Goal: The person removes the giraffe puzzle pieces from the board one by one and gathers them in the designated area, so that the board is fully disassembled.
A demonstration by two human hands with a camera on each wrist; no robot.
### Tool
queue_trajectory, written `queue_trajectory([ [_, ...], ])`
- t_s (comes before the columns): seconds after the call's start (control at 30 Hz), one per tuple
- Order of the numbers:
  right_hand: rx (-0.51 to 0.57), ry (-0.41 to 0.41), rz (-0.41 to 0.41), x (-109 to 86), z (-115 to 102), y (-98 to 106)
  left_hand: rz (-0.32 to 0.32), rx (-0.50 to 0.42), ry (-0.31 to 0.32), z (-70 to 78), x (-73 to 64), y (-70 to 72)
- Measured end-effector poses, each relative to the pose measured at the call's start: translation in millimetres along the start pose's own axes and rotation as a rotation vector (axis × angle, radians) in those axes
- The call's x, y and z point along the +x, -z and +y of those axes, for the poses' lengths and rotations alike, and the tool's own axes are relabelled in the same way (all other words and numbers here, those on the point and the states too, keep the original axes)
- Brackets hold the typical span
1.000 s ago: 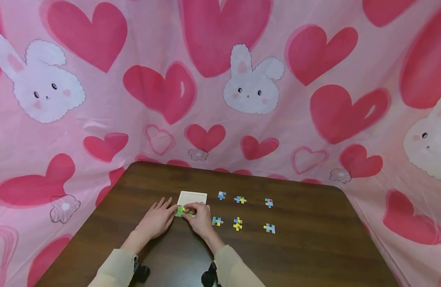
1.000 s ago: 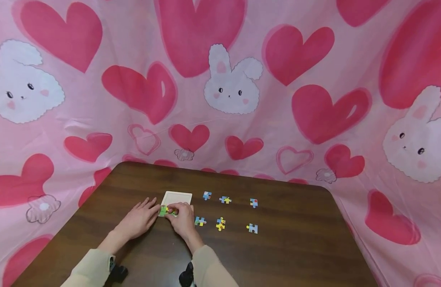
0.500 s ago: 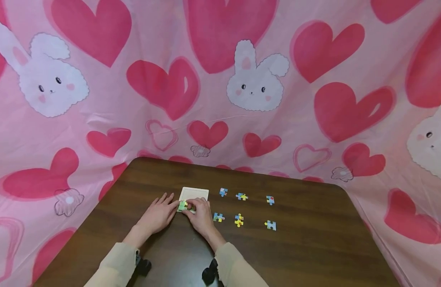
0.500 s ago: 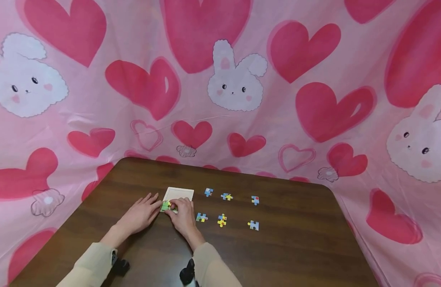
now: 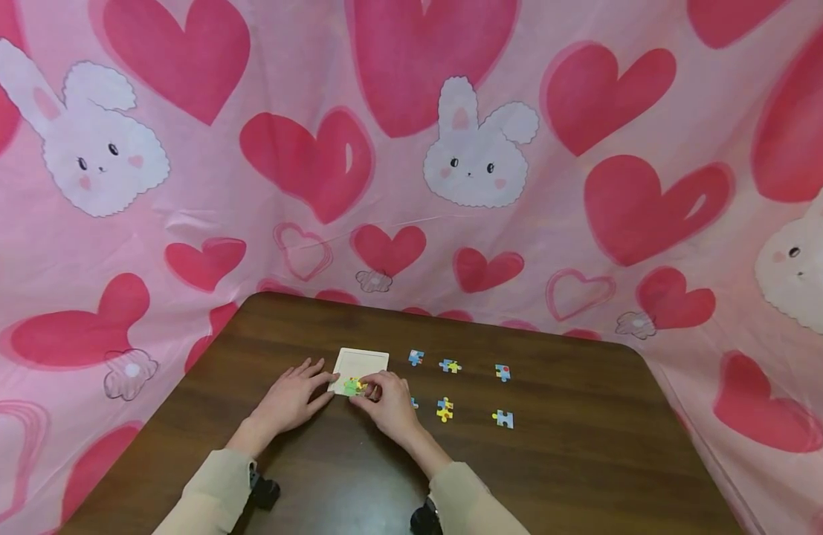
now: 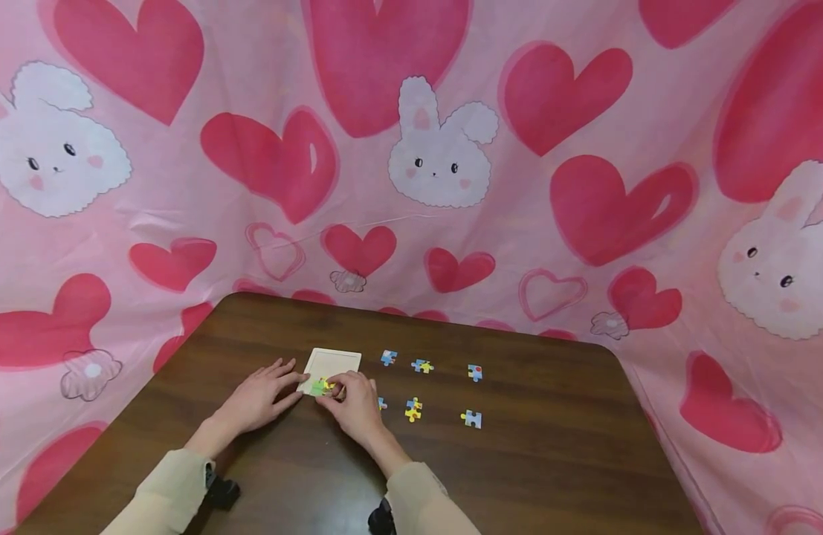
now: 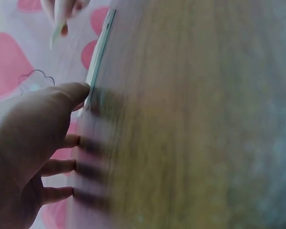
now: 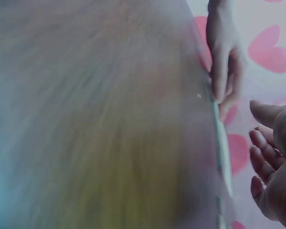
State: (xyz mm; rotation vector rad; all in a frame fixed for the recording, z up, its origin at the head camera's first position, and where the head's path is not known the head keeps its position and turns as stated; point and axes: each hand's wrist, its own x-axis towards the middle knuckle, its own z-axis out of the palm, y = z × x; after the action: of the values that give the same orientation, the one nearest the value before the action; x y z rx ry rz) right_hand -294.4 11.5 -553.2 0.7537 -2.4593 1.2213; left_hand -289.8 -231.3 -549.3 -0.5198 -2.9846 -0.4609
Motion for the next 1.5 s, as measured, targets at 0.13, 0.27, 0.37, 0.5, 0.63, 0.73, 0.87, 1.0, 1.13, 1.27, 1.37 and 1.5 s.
queue_trajectory([
  [0.13,0.021,-0.047,-0.089,-13.0,1,25,0.009,-0.019,0.003,0.5,-2.0,0.2],
  [0.27,0.010,-0.140,-0.183,-29.4,-5,49,0.004,-0.017,0.010,-0.3,-5.3,-0.6],
  [0.37,0.019,-0.162,-0.226,-42.6,-2,63,-0.008,-0.011,0.022,-1.5,-6.8,-2.2],
  [0.5,0.063,-0.136,-0.252,-59.4,23,69,-0.012,-0.011,0.032,-2.5,-5.6,-3.5],
  [0.63,0.073,-0.079,-0.268,-75.1,57,66,-0.007,-0.018,0.029,-3.3,-5.2,-2.9],
  [0.73,0.062,-0.065,-0.278,-82.1,53,72,0.000,-0.024,0.025,-3.0,-5.3,-3.3],
  [0.87,0.056,-0.099,-0.301,-85.9,28,85,-0.001,-0.030,0.029,-4.0,-5.1,-4.7],
  [1.0,0.044,-0.188,-0.331,-86.6,9,91,-0.007,-0.031,0.031,-6.0,-4.8,-6.4],
  [1.13,0.027,-0.212,-0.327,-87.0,4,90,-0.005,-0.027,0.027,-6.1,-4.0,-5.9],
  [1.27,0.004,-0.187,-0.305,-88.8,3,87,-0.003,-0.029,0.024,-5.2,-5.0,-5.3],
  [1.37,-0.020,-0.155,-0.275,-91.0,5,85,-0.009,-0.031,0.025,-4.1,-5.8,-4.6],
  [1.5,0.005,-0.072,-0.210,-90.3,19,80,-0.012,-0.028,0.029,-4.0,-5.8,-3.9],
])
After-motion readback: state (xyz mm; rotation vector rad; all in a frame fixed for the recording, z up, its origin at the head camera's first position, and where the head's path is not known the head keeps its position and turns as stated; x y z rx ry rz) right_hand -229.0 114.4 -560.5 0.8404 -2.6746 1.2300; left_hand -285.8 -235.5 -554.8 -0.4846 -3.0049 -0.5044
